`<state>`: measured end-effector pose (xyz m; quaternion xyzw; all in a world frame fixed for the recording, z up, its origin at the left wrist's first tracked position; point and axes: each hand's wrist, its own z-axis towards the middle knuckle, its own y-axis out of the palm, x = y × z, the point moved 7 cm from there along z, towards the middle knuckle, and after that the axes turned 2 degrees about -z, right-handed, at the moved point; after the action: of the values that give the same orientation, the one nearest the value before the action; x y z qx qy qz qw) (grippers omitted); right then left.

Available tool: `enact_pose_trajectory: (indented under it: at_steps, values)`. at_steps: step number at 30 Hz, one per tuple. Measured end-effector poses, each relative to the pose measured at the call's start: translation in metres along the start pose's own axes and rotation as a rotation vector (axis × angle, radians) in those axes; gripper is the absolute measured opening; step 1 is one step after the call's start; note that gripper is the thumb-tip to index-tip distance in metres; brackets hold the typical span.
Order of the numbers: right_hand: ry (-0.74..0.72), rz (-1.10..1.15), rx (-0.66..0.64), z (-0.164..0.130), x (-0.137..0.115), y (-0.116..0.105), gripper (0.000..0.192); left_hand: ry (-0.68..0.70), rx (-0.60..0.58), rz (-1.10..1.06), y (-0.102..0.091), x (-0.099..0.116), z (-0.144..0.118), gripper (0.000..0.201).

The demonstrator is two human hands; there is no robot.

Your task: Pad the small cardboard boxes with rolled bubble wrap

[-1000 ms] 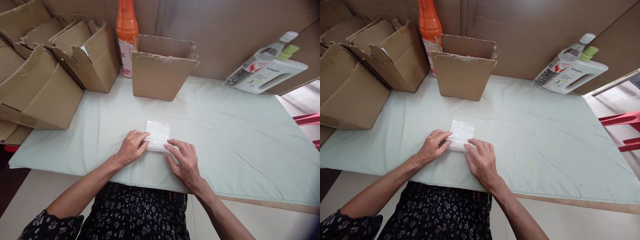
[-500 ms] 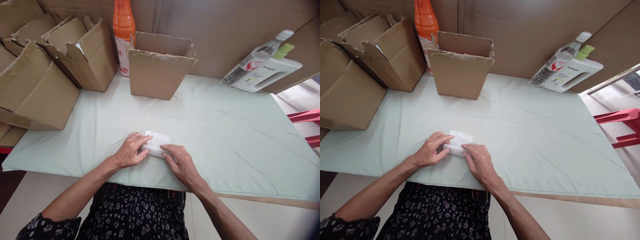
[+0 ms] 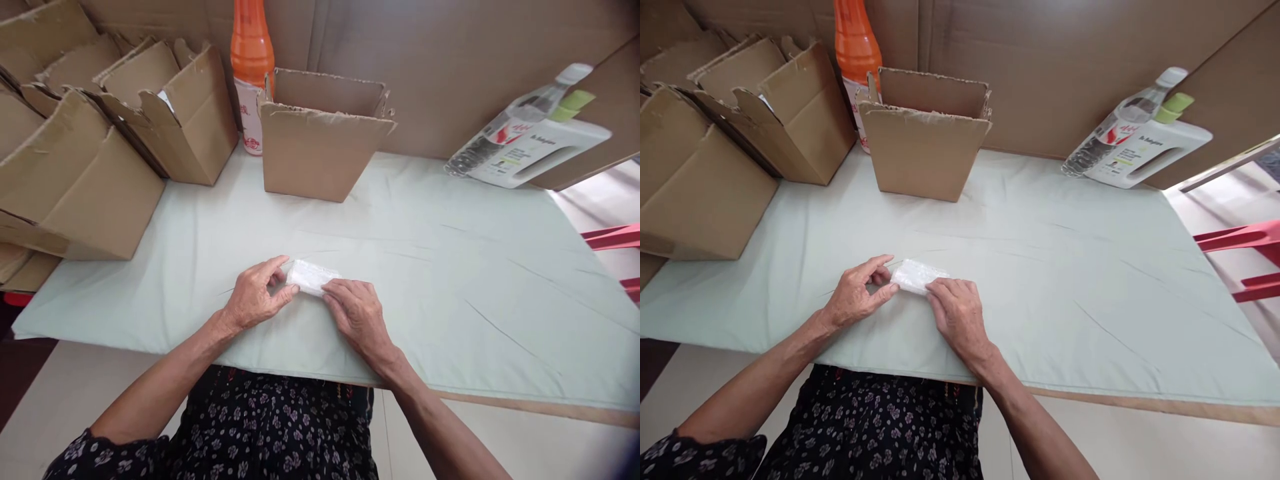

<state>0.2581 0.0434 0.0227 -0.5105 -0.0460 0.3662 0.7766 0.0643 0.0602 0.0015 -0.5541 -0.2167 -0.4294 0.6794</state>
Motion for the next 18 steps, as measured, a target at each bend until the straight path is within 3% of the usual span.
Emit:
enact_pose_trajectory:
  at_steps: [4, 7, 10, 13, 15, 18]
  values:
    - [0.149, 0.217, -0.105, -0.002, 0.004, 0.002, 0.015, -0.116, -0.192, -0.215, 0.009, 0.002, -0.001, 0.071]
    - [0.242, 0.361, -0.223, -0.003, 0.003, 0.006, 0.014, -0.185, -0.286, -0.404, 0.014, 0.005, -0.002, 0.075]
    - [0.268, 0.428, -0.261, 0.002, 0.007, 0.005, 0.018, -0.205, -0.259, -0.456, 0.011, 0.007, -0.001, 0.070]
    - [0.261, 0.476, -0.288, 0.014, 0.014, 0.006, 0.052, -0.172, -0.230, -0.432, 0.011, 0.010, 0.000, 0.068]
    - [0.255, 0.536, -0.377, 0.023, 0.014, 0.015, 0.067, -0.138, -0.218, -0.410, 0.012, 0.013, 0.000, 0.068]
    - [0.254, 0.662, -0.524, 0.036, 0.011, 0.032, 0.043, -0.118, -0.178, -0.344, 0.011, 0.010, 0.000, 0.063]
